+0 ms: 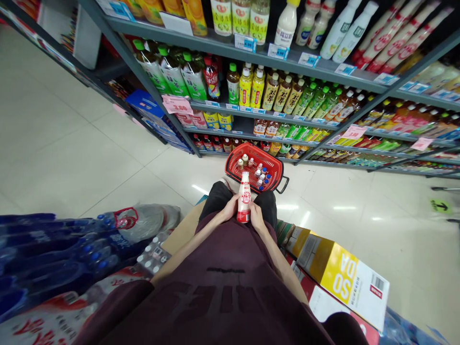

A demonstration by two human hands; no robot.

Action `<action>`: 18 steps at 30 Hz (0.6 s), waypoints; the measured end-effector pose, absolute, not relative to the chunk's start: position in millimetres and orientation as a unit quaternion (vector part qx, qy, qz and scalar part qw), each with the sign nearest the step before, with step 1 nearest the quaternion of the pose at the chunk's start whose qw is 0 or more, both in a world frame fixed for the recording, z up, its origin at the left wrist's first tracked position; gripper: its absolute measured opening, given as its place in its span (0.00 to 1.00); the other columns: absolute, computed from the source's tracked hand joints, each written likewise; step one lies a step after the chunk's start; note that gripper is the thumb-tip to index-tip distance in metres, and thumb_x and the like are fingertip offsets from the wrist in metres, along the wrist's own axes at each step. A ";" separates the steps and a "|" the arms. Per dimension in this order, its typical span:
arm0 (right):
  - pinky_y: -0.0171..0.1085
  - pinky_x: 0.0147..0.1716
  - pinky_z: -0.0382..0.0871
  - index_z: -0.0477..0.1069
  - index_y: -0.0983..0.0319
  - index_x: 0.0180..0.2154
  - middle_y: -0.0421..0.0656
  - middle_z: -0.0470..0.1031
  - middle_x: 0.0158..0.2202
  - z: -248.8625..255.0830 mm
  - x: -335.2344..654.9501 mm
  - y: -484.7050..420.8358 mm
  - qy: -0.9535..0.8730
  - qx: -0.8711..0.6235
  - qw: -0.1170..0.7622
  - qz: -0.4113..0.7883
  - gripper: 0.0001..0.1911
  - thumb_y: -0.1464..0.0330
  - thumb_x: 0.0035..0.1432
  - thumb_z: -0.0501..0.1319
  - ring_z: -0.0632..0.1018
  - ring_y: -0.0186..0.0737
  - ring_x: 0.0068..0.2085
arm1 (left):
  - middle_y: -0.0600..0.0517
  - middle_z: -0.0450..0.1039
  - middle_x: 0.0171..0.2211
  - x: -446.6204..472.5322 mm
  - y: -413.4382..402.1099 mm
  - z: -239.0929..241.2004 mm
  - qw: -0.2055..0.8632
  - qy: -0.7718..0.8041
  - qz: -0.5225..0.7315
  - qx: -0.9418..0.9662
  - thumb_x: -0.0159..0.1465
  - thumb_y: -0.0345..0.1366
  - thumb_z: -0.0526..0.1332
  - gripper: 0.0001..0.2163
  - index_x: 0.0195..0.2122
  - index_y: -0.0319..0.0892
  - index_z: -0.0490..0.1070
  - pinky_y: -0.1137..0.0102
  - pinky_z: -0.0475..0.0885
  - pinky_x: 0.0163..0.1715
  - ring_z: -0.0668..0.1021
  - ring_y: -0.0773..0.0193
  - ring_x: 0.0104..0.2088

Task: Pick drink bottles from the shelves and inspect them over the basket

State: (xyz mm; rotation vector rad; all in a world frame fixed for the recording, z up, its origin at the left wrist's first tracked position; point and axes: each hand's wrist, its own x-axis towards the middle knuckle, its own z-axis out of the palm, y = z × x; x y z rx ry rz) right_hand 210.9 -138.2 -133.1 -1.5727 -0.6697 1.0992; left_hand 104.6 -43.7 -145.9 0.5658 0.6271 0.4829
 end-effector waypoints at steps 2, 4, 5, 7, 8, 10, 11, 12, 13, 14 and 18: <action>0.42 0.44 0.73 0.78 0.64 0.37 0.47 0.82 0.40 -132.5 210.9 -137.5 -0.284 -0.653 0.527 0.464 0.26 0.48 0.64 0.55 0.79 0.47 0.41 | 0.40 0.83 0.38 104.6 -43.7 -147.6 0.874 0.302 0.247 0.291 0.61 0.54 0.65 0.25 0.44 0.34 0.79 0.60 0.76 0.46 0.83 0.50 0.40; 0.43 0.46 0.74 0.78 0.64 0.41 0.48 0.82 0.43 -132.5 210.8 -137.0 -0.289 -0.648 0.525 0.470 0.26 0.48 0.64 0.56 0.80 0.49 0.43 | 0.42 0.83 0.39 104.0 -43.3 -148.8 0.861 0.303 0.261 0.314 0.60 0.54 0.68 0.25 0.46 0.35 0.78 0.61 0.75 0.47 0.82 0.51 0.41; 0.44 0.48 0.74 0.78 0.64 0.44 0.48 0.82 0.45 -132.5 210.6 -136.7 -0.292 -0.645 0.523 0.474 0.26 0.48 0.64 0.57 0.80 0.49 0.45 | 0.43 0.83 0.40 103.5 -43.1 -148.9 0.854 0.304 0.267 0.327 0.59 0.54 0.69 0.25 0.47 0.37 0.77 0.61 0.74 0.48 0.82 0.52 0.42; 0.45 0.50 0.74 0.76 0.63 0.50 0.48 0.81 0.48 -132.5 209.9 -136.1 -0.303 -0.644 0.518 0.475 0.26 0.49 0.61 0.62 0.80 0.51 0.48 | 0.45 0.82 0.44 102.0 -42.5 -147.5 0.839 0.307 0.276 0.355 0.59 0.53 0.70 0.26 0.50 0.39 0.77 0.62 0.72 0.51 0.81 0.52 0.46; 0.46 0.52 0.74 0.75 0.62 0.52 0.48 0.81 0.50 -132.4 209.5 -135.9 -0.311 -0.646 0.514 0.471 0.27 0.51 0.59 0.64 0.80 0.51 0.49 | 0.45 0.81 0.46 101.1 -42.3 -146.0 0.831 0.308 0.279 0.369 0.59 0.52 0.70 0.25 0.51 0.40 0.76 0.62 0.71 0.52 0.80 0.52 0.49; 0.47 0.53 0.74 0.73 0.62 0.55 0.48 0.80 0.51 -131.9 208.7 -135.8 -0.331 -0.652 0.503 0.460 0.30 0.54 0.55 0.69 0.80 0.51 0.51 | 0.46 0.80 0.50 99.1 -42.0 -141.6 0.817 0.311 0.282 0.395 0.60 0.51 0.70 0.25 0.54 0.41 0.75 0.62 0.70 0.55 0.78 0.51 0.53; 0.48 0.54 0.74 0.72 0.62 0.57 0.49 0.80 0.52 -131.7 208.5 -135.9 -0.341 -0.654 0.499 0.456 0.32 0.55 0.54 0.71 0.80 0.51 0.51 | 0.46 0.79 0.51 98.1 -41.9 -139.2 0.811 0.312 0.282 0.407 0.60 0.50 0.70 0.25 0.54 0.41 0.75 0.62 0.69 0.56 0.77 0.51 0.54; 0.48 0.53 0.74 0.71 0.62 0.57 0.49 0.80 0.52 -131.6 208.3 -136.0 -0.348 -0.654 0.495 0.454 0.33 0.56 0.53 0.71 0.80 0.51 0.51 | 0.46 0.79 0.52 97.1 -41.7 -136.8 0.805 0.313 0.281 0.418 0.61 0.50 0.69 0.25 0.54 0.41 0.75 0.62 0.69 0.56 0.76 0.50 0.54; 0.48 0.53 0.74 0.71 0.62 0.58 0.49 0.79 0.53 -131.7 208.3 -136.2 -0.352 -0.654 0.492 0.454 0.34 0.57 0.52 0.72 0.80 0.50 0.51 | 0.46 0.79 0.52 96.3 -41.5 -134.8 0.800 0.315 0.280 0.427 0.61 0.49 0.69 0.25 0.55 0.41 0.75 0.62 0.69 0.56 0.76 0.50 0.55; 0.48 0.53 0.75 0.70 0.61 0.58 0.49 0.80 0.52 -132.0 208.3 -136.5 -0.354 -0.657 0.489 0.452 0.34 0.57 0.51 0.72 0.80 0.50 0.50 | 0.46 0.78 0.52 95.6 -41.2 -133.4 0.795 0.316 0.280 0.435 0.61 0.49 0.69 0.25 0.55 0.41 0.74 0.62 0.69 0.56 0.76 0.50 0.55; 0.47 0.49 0.76 0.70 0.61 0.51 0.48 0.80 0.48 -134.4 208.7 -136.5 -0.340 -0.699 0.473 0.415 0.32 0.58 0.46 0.75 0.81 0.48 0.46 | 0.46 0.78 0.53 93.7 -39.2 -134.4 0.781 0.329 0.289 0.445 0.59 0.50 0.70 0.26 0.54 0.42 0.74 0.62 0.68 0.57 0.75 0.50 0.55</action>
